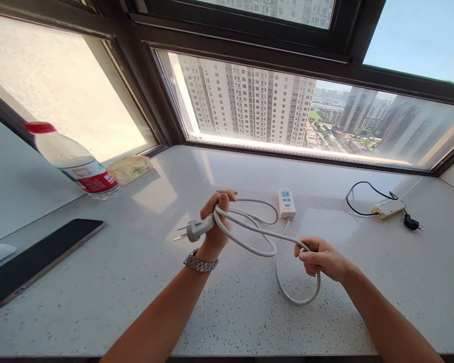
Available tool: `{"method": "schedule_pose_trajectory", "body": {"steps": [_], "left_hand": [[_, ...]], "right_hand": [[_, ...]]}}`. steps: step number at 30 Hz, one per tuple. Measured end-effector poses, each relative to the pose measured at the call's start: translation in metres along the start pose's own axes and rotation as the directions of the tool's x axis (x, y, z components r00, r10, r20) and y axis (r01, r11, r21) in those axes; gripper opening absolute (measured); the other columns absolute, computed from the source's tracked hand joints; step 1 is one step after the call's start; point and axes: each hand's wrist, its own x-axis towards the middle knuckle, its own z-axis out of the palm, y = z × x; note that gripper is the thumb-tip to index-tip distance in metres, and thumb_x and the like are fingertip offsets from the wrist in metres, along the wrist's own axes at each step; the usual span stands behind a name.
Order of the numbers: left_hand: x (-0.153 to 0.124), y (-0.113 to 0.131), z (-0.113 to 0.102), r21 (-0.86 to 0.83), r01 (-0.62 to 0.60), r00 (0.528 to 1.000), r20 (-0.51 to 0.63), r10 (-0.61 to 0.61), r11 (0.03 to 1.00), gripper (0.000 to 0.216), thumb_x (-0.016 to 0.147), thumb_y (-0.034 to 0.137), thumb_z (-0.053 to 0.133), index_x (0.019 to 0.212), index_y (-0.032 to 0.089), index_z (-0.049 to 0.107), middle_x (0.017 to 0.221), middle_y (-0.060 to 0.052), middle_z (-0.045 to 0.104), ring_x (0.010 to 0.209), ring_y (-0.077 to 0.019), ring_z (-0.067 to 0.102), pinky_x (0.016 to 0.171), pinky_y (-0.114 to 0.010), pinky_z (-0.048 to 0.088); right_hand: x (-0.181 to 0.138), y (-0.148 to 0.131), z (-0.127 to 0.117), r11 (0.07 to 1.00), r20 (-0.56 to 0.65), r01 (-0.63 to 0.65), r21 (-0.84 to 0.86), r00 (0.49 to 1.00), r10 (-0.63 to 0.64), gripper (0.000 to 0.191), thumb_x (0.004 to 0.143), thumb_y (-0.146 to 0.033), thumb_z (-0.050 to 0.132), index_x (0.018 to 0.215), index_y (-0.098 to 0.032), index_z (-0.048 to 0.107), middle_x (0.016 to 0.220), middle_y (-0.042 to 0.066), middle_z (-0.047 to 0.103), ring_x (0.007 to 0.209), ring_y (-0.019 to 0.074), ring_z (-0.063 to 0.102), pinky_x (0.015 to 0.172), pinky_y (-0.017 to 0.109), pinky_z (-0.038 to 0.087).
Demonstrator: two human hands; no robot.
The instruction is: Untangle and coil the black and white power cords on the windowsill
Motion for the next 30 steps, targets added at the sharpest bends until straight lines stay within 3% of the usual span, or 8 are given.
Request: {"method": "schedule_pose_trajectory", "body": {"steps": [4, 8, 13, 17, 19, 21, 26, 30], "left_hand": [[0.016, -0.002, -0.015, -0.349, 0.307, 0.928, -0.097, -0.360, 0.885, 0.053, 0.080, 0.055, 0.059, 0.052, 0.019, 0.031, 0.050, 0.005, 0.031, 0.049, -0.0100, 0.046, 0.060, -0.030, 0.050], [0.026, 0.001, -0.027, -0.494, 0.506, 0.803, -0.029, -0.595, 0.707, 0.058, 0.080, 0.048, 0.062, 0.052, 0.018, 0.021, 0.044, 0.007, 0.020, 0.036, -0.0042, 0.022, 0.034, -0.018, 0.027], [0.023, 0.005, -0.020, -0.533, 0.689, 0.665, 0.197, -0.721, 0.491, 0.059, 0.077, 0.041, 0.068, 0.052, 0.018, 0.020, 0.043, 0.008, 0.022, 0.032, -0.0022, 0.020, 0.029, -0.015, 0.019], [0.016, 0.004, -0.010, -0.505, 0.768, 0.582, 0.293, -0.758, 0.394, 0.054, 0.079, 0.040, 0.066, 0.054, 0.019, 0.024, 0.043, 0.009, 0.023, 0.030, -0.0017, 0.020, 0.028, -0.014, 0.018], [0.013, 0.001, -0.006, -0.484, 0.777, 0.570, 0.268, -0.777, 0.403, 0.053, 0.080, 0.042, 0.064, 0.054, 0.019, 0.024, 0.042, 0.010, 0.022, 0.029, -0.0017, 0.019, 0.028, -0.014, 0.017], [0.011, -0.001, -0.004, -0.486, 0.749, 0.590, 0.178, -0.788, 0.450, 0.050, 0.081, 0.042, 0.062, 0.056, 0.019, 0.027, 0.041, 0.010, 0.023, 0.029, -0.0020, 0.020, 0.028, -0.014, 0.017], [0.002, -0.004, 0.005, -0.525, 0.660, 0.586, -0.089, -0.806, 0.538, 0.044, 0.081, 0.045, 0.061, 0.060, 0.019, 0.032, 0.040, 0.012, 0.023, 0.029, -0.0024, 0.020, 0.030, -0.014, 0.018], [-0.013, 0.003, 0.021, -0.508, 0.582, 0.636, -0.203, -0.745, 0.635, 0.048, 0.078, 0.050, 0.063, 0.060, 0.020, 0.031, 0.040, 0.011, 0.028, 0.030, -0.0033, 0.026, 0.030, -0.016, 0.022]], "right_hand": [[-0.010, -0.009, -0.015, 0.992, 0.094, 0.003, -0.126, 0.996, 0.009, 0.030, 0.079, -0.046, 0.064, 0.076, -0.017, 0.056, 0.049, -0.010, 0.031, 0.041, 0.0056, 0.025, 0.042, 0.021, 0.028], [-0.016, -0.014, -0.032, 0.849, -0.096, 0.109, -0.516, 0.978, -0.184, 0.040, 0.084, -0.049, 0.056, 0.064, -0.015, 0.059, 0.050, -0.006, 0.031, 0.044, 0.0059, 0.024, 0.043, 0.022, 0.021], [-0.022, -0.014, -0.056, 0.680, -0.356, 0.127, -0.722, 0.774, -0.523, 0.053, 0.085, -0.055, 0.051, 0.050, -0.016, 0.054, 0.044, -0.006, 0.027, 0.042, 0.0067, 0.023, 0.043, 0.023, 0.020], [-0.025, -0.013, -0.069, 0.649, -0.452, 0.114, -0.752, 0.628, -0.633, 0.049, 0.081, -0.055, 0.056, 0.051, -0.016, 0.055, 0.045, -0.003, 0.038, 0.044, 0.0087, 0.031, 0.043, 0.024, 0.026], [-0.023, -0.011, -0.067, 0.645, -0.459, 0.122, -0.754, 0.605, -0.651, 0.049, 0.081, -0.055, 0.056, 0.050, -0.017, 0.054, 0.046, -0.003, 0.039, 0.044, 0.0091, 0.032, 0.044, 0.024, 0.027], [-0.018, -0.008, -0.059, 0.650, -0.430, 0.134, -0.748, 0.647, -0.629, 0.051, 0.083, -0.055, 0.054, 0.050, -0.017, 0.052, 0.045, -0.003, 0.036, 0.044, 0.0086, 0.030, 0.043, 0.023, 0.026], [0.002, 0.007, -0.016, 0.658, -0.172, 0.210, -0.723, 0.868, -0.466, 0.053, 0.088, -0.056, 0.047, 0.055, -0.015, 0.056, 0.046, -0.005, 0.034, 0.043, 0.0071, 0.028, 0.043, 0.022, 0.024], [0.017, 0.024, 0.028, 0.626, -0.004, 0.304, -0.718, 0.898, -0.439, 0.042, 0.084, -0.056, 0.056, 0.080, -0.015, 0.067, 0.062, 0.000, 0.053, 0.050, 0.0084, 0.039, 0.050, 0.022, 0.032]]}}
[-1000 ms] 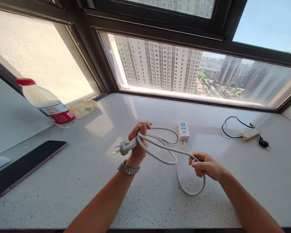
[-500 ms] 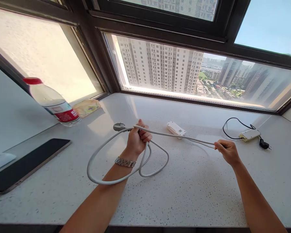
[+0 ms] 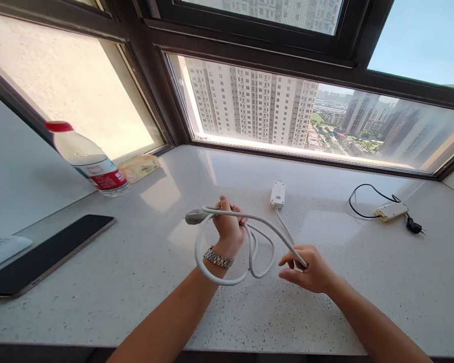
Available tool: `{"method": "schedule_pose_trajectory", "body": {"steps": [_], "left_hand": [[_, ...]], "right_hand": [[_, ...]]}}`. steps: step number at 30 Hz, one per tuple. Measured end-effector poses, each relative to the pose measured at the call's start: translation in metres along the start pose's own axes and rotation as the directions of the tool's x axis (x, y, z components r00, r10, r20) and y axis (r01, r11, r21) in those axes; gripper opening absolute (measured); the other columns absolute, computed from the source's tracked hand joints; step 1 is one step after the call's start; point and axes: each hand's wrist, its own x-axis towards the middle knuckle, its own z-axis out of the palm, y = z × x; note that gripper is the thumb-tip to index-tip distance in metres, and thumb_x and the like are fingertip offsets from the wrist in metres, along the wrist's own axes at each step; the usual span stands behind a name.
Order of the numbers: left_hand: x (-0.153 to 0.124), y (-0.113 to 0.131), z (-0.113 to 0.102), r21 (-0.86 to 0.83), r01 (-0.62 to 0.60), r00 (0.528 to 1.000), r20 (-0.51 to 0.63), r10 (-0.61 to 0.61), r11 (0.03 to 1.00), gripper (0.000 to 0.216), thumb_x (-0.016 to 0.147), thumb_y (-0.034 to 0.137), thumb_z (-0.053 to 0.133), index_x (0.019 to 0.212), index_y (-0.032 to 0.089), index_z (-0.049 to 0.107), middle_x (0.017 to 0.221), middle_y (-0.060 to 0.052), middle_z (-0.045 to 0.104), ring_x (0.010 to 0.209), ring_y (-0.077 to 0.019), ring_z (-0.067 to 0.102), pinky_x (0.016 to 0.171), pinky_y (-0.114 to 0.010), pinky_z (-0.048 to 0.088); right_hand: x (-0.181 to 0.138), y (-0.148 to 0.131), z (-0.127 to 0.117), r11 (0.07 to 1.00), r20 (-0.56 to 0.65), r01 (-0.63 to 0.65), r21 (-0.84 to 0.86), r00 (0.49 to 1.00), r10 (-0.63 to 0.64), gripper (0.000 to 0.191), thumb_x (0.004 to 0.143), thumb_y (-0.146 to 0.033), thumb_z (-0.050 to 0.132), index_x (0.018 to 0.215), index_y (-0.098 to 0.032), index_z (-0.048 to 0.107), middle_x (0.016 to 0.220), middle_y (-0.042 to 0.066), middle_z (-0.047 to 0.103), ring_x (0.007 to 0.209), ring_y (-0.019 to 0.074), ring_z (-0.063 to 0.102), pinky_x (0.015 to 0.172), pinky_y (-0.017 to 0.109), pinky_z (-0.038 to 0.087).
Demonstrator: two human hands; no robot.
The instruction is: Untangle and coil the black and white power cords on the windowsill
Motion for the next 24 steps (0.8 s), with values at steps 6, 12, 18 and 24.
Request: {"method": "schedule_pose_trajectory", "body": {"steps": [6, 12, 18, 24], "left_hand": [[-0.019, -0.011, 0.007, 0.030, -0.046, 0.996, 0.074, 0.044, 0.998, 0.050, 0.073, 0.054, 0.067, 0.062, 0.021, 0.031, 0.043, 0.011, 0.030, 0.032, -0.0040, 0.032, 0.033, -0.017, 0.032], [-0.013, -0.018, -0.002, 0.193, -0.224, 0.962, 0.200, 0.186, 0.955, 0.044, 0.077, 0.059, 0.059, 0.072, 0.021, 0.038, 0.050, 0.010, 0.038, 0.036, -0.0076, 0.049, 0.032, -0.017, 0.035], [-0.010, -0.026, -0.012, 0.381, -0.615, 0.768, 0.489, 0.414, 0.691, 0.030, 0.087, 0.048, 0.052, 0.081, 0.019, 0.048, 0.061, 0.003, 0.055, 0.045, -0.0099, 0.058, 0.044, -0.021, 0.045], [-0.003, -0.030, -0.016, 0.450, -0.812, 0.584, 0.655, 0.480, 0.373, 0.014, 0.089, 0.031, 0.049, 0.085, 0.018, 0.054, 0.074, -0.004, 0.063, 0.061, -0.0137, 0.063, 0.060, -0.025, 0.049]], "right_hand": [[0.000, -0.011, 0.034, 0.993, 0.017, 0.003, -0.117, 1.000, -0.001, 0.031, 0.084, -0.047, 0.058, 0.075, -0.018, 0.062, 0.070, 0.003, 0.057, 0.053, 0.0100, 0.043, 0.051, 0.023, 0.031], [0.000, -0.006, 0.014, 0.978, -0.110, -0.081, 0.194, 0.988, 0.104, 0.044, 0.091, -0.052, 0.041, 0.069, -0.017, 0.054, 0.053, -0.003, 0.039, 0.048, 0.0088, 0.032, 0.047, 0.023, 0.027], [-0.004, -0.002, 0.012, 0.909, -0.248, -0.007, 0.417, 0.961, 0.122, 0.070, 0.071, -0.081, 0.047, 0.095, -0.016, 0.057, 0.058, -0.005, 0.032, 0.051, 0.0096, 0.026, 0.046, 0.024, 0.022], [-0.005, -0.015, 0.012, 0.921, -0.207, -0.104, 0.377, 0.959, 0.193, 0.040, 0.083, -0.057, 0.055, 0.080, -0.017, 0.059, 0.056, -0.004, 0.037, 0.049, 0.0093, 0.032, 0.047, 0.024, 0.028]]}}
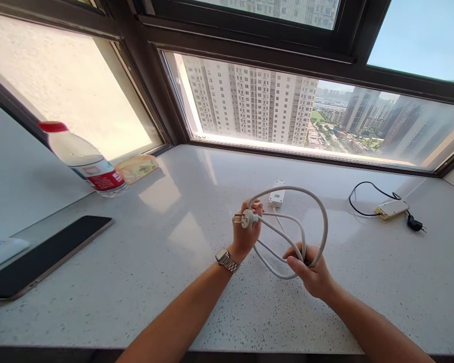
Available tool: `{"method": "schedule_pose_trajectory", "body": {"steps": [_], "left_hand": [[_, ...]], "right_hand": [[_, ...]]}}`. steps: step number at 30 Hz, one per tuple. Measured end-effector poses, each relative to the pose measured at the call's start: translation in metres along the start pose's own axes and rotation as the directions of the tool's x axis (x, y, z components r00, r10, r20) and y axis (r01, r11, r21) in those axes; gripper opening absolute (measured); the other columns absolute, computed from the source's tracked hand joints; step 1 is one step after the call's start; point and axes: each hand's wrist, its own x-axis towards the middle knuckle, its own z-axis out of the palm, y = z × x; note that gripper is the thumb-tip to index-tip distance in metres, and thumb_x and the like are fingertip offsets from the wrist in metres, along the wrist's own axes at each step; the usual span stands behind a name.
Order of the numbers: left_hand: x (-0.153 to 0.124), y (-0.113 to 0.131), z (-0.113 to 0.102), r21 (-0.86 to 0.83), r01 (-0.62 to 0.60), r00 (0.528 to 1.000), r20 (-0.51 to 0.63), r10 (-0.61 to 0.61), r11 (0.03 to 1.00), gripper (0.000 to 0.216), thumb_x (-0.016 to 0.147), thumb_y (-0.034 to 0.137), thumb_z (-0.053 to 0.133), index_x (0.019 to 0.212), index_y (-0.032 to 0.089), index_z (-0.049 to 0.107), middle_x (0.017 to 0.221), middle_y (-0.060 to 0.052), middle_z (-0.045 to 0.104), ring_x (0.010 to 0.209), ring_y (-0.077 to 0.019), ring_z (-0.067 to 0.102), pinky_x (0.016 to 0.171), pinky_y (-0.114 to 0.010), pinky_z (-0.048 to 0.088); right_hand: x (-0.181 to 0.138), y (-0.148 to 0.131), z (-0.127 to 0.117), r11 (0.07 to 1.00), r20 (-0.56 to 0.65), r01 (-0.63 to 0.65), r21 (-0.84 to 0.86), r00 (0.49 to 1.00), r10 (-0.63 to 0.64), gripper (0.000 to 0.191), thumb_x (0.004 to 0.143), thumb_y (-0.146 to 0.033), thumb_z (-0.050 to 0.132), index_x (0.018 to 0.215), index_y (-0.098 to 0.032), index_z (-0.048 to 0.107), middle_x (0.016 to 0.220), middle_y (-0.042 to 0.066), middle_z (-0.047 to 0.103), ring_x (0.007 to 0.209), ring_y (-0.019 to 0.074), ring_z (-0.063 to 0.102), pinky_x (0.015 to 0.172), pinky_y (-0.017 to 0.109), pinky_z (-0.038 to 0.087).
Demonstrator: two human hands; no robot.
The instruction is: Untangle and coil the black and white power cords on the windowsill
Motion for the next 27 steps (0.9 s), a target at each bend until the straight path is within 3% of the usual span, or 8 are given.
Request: {"method": "schedule_pose_trajectory", "body": {"steps": [4, 7, 10, 16, 18, 22, 24, 27], "left_hand": [[0.000, -0.004, 0.000, 0.063, -0.053, 0.997, 0.061, 0.049, 0.997, 0.013, 0.086, 0.027, 0.049, 0.080, 0.018, 0.056, 0.077, -0.005, 0.063, 0.067, -0.0149, 0.062, 0.064, -0.025, 0.048], [-0.003, -0.003, 0.002, -0.067, 0.110, 0.986, 0.133, -0.100, 0.992, 0.013, 0.087, 0.029, 0.049, 0.083, 0.019, 0.057, 0.066, 0.000, 0.058, 0.052, -0.0109, 0.053, 0.053, -0.022, 0.044], [-0.007, -0.001, 0.005, -0.246, 0.316, 0.936, 0.241, -0.258, 0.916, 0.018, 0.087, 0.035, 0.051, 0.086, 0.019, 0.059, 0.060, 0.003, 0.053, 0.043, -0.0078, 0.042, 0.044, -0.020, 0.037], [-0.008, 0.007, 0.006, -0.451, 0.458, 0.874, 0.385, -0.296, 0.766, 0.037, 0.080, 0.050, 0.061, 0.066, 0.016, 0.061, 0.074, -0.005, 0.062, 0.075, -0.0147, 0.058, 0.073, -0.029, 0.051], [-0.008, 0.011, 0.005, -0.496, 0.563, 0.816, 0.460, -0.350, 0.661, 0.036, 0.077, 0.051, 0.065, 0.071, 0.016, 0.064, 0.077, -0.005, 0.063, 0.082, -0.0180, 0.061, 0.077, -0.033, 0.053], [-0.010, 0.015, 0.005, -0.537, 0.685, 0.726, 0.567, -0.390, 0.493, 0.036, 0.073, 0.050, 0.069, 0.088, 0.018, 0.066, 0.104, -0.009, 0.063, 0.106, -0.0277, 0.059, 0.075, -0.038, 0.057], [-0.011, 0.014, 0.005, -0.523, 0.690, 0.716, 0.593, -0.369, 0.500, 0.037, 0.076, 0.051, 0.067, 0.094, 0.019, 0.066, 0.107, -0.010, 0.062, 0.109, -0.0282, 0.058, 0.079, -0.040, 0.057], [-0.012, 0.010, 0.006, -0.487, 0.591, 0.783, 0.536, -0.314, 0.643, 0.039, 0.081, 0.054, 0.059, 0.092, 0.019, 0.069, 0.119, -0.012, 0.056, 0.116, -0.0277, 0.053, 0.093, -0.042, 0.050]], "right_hand": [[0.004, -0.003, -0.003, 0.992, -0.074, 0.068, 0.104, 0.995, -0.061, 0.039, 0.087, -0.053, 0.051, 0.079, -0.017, 0.062, 0.064, 0.001, 0.050, 0.058, 0.0125, 0.044, 0.054, 0.026, 0.036], [0.007, 0.001, -0.007, 0.975, -0.092, 0.049, 0.218, 0.995, -0.030, 0.038, 0.087, -0.053, 0.052, 0.084, -0.017, 0.061, 0.061, 0.001, 0.054, 0.055, 0.0120, 0.046, 0.053, 0.026, 0.037], [0.008, 0.007, -0.011, 0.942, -0.082, 0.015, 0.334, 0.997, 0.013, 0.037, 0.088, -0.054, 0.051, 0.080, -0.018, 0.056, 0.047, -0.006, 0.042, 0.041, 0.0081, 0.033, 0.043, 0.023, 0.030], [0.013, 0.005, -0.016, 0.874, -0.090, -0.025, 0.486, 0.993, 0.078, 0.044, 0.084, -0.058, 0.055, 0.066, -0.020, 0.045, 0.043, -0.010, 0.025, 0.037, 0.0051, 0.018, 0.037, 0.020, 0.016], [0.014, 0.004, -0.017, 0.867, -0.097, -0.028, 0.498, 0.991, 0.087, 0.046, 0.083, -0.060, 0.056, 0.063, -0.020, 0.044, 0.043, -0.010, 0.024, 0.037, 0.0050, 0.018, 0.037, 0.020, 0.014], [0.014, 0.006, -0.018, 0.875, -0.128, -0.020, 0.484, 0.987, 0.094, 0.050, 0.081, -0.062, 0.056, 0.058, -0.020, 0.041, 0.041, -0.010, 0.024, 0.036, 0.0047, 0.017, 0.036, 0.020, 0.013], [0.014, 0.007, -0.018, 0.879, -0.144, -0.014, 0.476, 0.985, 0.094, 0.051, 0.082, -0.061, 0.056, 0.057, -0.020, 0.040, 0.041, -0.010, 0.024, 0.036, 0.0044, 0.018, 0.036, 0.020, 0.013], [0.015, 0.007, -0.018, 0.891, -0.175, -0.026, 0.453, 0.978, 0.117, 0.053, 0.081, -0.063, 0.055, 0.055, -0.020, 0.039, 0.041, -0.010, 0.024, 0.036, 0.0039, 0.018, 0.036, 0.020, 0.013]]}}
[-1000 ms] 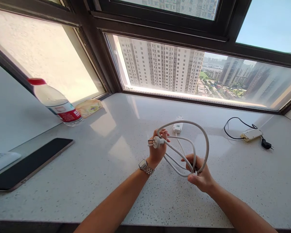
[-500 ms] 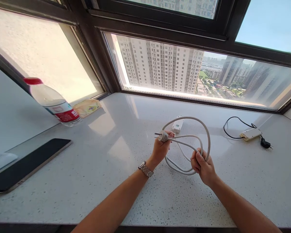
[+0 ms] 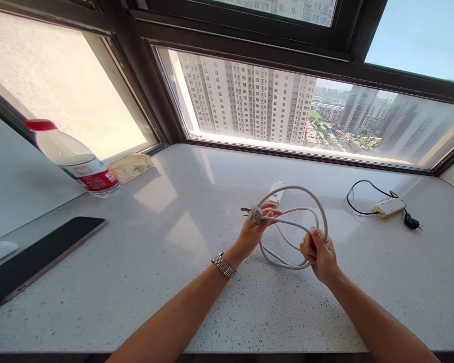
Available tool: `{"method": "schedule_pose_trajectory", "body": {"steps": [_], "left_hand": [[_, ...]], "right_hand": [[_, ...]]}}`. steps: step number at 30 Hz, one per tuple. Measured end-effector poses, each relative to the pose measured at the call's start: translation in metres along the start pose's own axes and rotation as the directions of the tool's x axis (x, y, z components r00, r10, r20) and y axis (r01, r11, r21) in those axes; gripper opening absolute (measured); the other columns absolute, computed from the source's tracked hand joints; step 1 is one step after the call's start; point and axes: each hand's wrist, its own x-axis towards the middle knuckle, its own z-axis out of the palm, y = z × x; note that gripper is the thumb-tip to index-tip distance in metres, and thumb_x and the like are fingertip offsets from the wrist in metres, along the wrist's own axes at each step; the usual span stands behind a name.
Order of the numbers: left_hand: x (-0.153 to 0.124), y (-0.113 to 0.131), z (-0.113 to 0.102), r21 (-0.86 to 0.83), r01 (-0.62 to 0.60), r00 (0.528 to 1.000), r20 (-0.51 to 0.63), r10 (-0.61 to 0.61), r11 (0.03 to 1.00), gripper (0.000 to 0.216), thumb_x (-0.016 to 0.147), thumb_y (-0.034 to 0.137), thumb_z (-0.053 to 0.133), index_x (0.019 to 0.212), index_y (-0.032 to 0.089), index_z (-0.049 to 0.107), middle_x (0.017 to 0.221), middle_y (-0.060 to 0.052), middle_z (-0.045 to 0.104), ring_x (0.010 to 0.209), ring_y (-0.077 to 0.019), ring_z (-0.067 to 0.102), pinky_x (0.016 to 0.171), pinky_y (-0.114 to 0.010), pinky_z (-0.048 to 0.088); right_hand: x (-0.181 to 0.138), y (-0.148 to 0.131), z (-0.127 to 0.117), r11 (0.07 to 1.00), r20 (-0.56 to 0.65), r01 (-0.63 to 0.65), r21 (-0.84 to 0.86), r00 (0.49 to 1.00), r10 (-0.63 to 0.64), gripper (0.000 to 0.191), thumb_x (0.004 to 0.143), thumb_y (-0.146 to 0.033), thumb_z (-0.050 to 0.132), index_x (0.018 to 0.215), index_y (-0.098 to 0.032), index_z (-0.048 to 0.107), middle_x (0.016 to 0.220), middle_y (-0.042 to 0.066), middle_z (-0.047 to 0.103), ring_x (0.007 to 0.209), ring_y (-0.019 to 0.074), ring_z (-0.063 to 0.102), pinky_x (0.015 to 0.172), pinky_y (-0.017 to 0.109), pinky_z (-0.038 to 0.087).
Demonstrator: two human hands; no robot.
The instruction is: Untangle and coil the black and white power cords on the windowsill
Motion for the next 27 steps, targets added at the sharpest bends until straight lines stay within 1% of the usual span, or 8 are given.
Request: {"method": "schedule_pose_trajectory", "body": {"steps": [4, 10, 13, 16, 18, 21, 24, 27], "left_hand": [[0.001, -0.004, -0.003, 0.206, -0.157, 0.982, -0.067, 0.174, 0.966, 0.041, 0.085, 0.054, 0.053, 0.089, 0.017, 0.070, 0.127, -0.014, 0.053, 0.117, -0.0269, 0.051, 0.097, -0.042, 0.046], [0.004, 0.000, -0.004, 0.267, -0.299, 0.925, -0.155, 0.347, 0.916, 0.036, 0.084, 0.046, 0.060, 0.111, 0.021, 0.058, 0.115, -0.011, 0.061, 0.098, -0.0209, 0.063, 0.091, -0.039, 0.048], [0.002, 0.006, -0.004, 0.241, -0.340, 0.914, -0.142, 0.380, 0.909, 0.037, 0.084, 0.046, 0.059, 0.113, 0.022, 0.057, 0.104, -0.009, 0.065, 0.088, -0.0185, 0.065, 0.079, -0.034, 0.052], [-0.002, 0.012, -0.004, 0.231, -0.283, 0.945, -0.098, 0.312, 0.931, 0.033, 0.083, 0.050, 0.057, 0.089, 0.018, 0.063, 0.067, -0.002, 0.063, 0.057, -0.0133, 0.060, 0.056, -0.027, 0.050], [-0.003, 0.014, -0.006, 0.236, -0.198, 0.970, -0.090, 0.224, 0.951, 0.038, 0.080, 0.053, 0.059, 0.068, 0.017, 0.058, 0.046, 0.004, 0.049, 0.040, -0.0086, 0.046, 0.042, -0.022, 0.038], [-0.002, 0.019, -0.010, 0.150, 0.002, 1.000, 0.007, -0.003, 0.989, 0.048, 0.073, 0.055, 0.067, 0.055, 0.018, 0.043, 0.039, 0.008, 0.033, 0.034, -0.0039, 0.028, 0.035, -0.018, 0.022], [0.000, 0.027, -0.016, 0.032, 0.250, 0.930, 0.270, -0.249, 0.968, 0.050, 0.064, 0.055, 0.075, 0.059, 0.018, 0.042, 0.042, 0.010, 0.028, 0.035, -0.0020, 0.022, 0.035, -0.017, 0.019], [0.001, 0.034, -0.020, -0.062, 0.371, 0.868, 0.377, -0.323, 0.927, 0.061, 0.058, 0.065, 0.073, 0.056, 0.018, 0.035, 0.044, 0.011, 0.025, 0.036, -0.0008, 0.018, 0.035, -0.015, 0.014]], "right_hand": [[0.002, -0.001, 0.001, 0.998, -0.074, -0.030, -0.060, 0.997, 0.026, 0.055, 0.077, -0.067, 0.057, 0.056, -0.020, 0.039, 0.043, -0.010, 0.025, 0.037, 0.0035, 0.018, 0.036, 0.020, 0.013], [0.002, -0.001, 0.004, 0.982, -0.093, -0.097, -0.161, 0.992, 0.082, 0.057, 0.073, -0.073, 0.055, 0.057, -0.019, 0.042, 0.044, -0.009, 0.026, 0.037, 0.0041, 0.022, 0.037, 0.020, 0.017], [0.001, -0.001, 0.005, 0.974, -0.067, -0.097, -0.206, 0.994, 0.085, 0.059, 0.073, -0.074, 0.054, 0.054, -0.019, 0.044, 0.042, -0.008, 0.029, 0.036, 0.0048, 0.026, 0.037, 0.021, 0.022], [0.000, -0.002, 0.005, 0.970, -0.051, -0.096, -0.224, 0.995, 0.087, 0.060, 0.072, -0.074, 0.054, 0.054, -0.018, 0.047, 0.040, -0.007, 0.032, 0.035, 0.0060, 0.031, 0.037, 0.022, 0.027], [0.000, -0.003, 0.005, 0.971, -0.079, -0.090, -0.223, 0.994, 0.074, 0.058, 0.071, -0.073, 0.056, 0.057, -0.017, 0.050, 0.039, -0.007, 0.033, 0.035, 0.0061, 0.032, 0.037, 0.021, 0.028], [0.001, -0.004, 0.003, 0.975, -0.150, -0.090, -0.205, 0.987, 0.060, 0.055, 0.069, -0.071, 0.061, 0.065, -0.017, 0.053, 0.040, -0.010, 0.031, 0.034, 0.0052, 0.029, 0.035, 0.020, 0.027], [0.002, -0.005, 0.001, 0.977, -0.165, -0.120, -0.177, 0.982, 0.091, 0.056, 0.068, -0.073, 0.061, 0.066, -0.017, 0.053, 0.040, -0.011, 0.027, 0.033, 0.0044, 0.026, 0.033, 0.019, 0.027], [0.002, -0.006, -0.001, 0.975, -0.104, -0.125, -0.182, 0.989, 0.108, 0.059, 0.068, -0.076, 0.057, 0.064, -0.017, 0.052, 0.038, -0.010, 0.031, 0.030, 0.0060, 0.032, 0.033, 0.020, 0.030]]}}
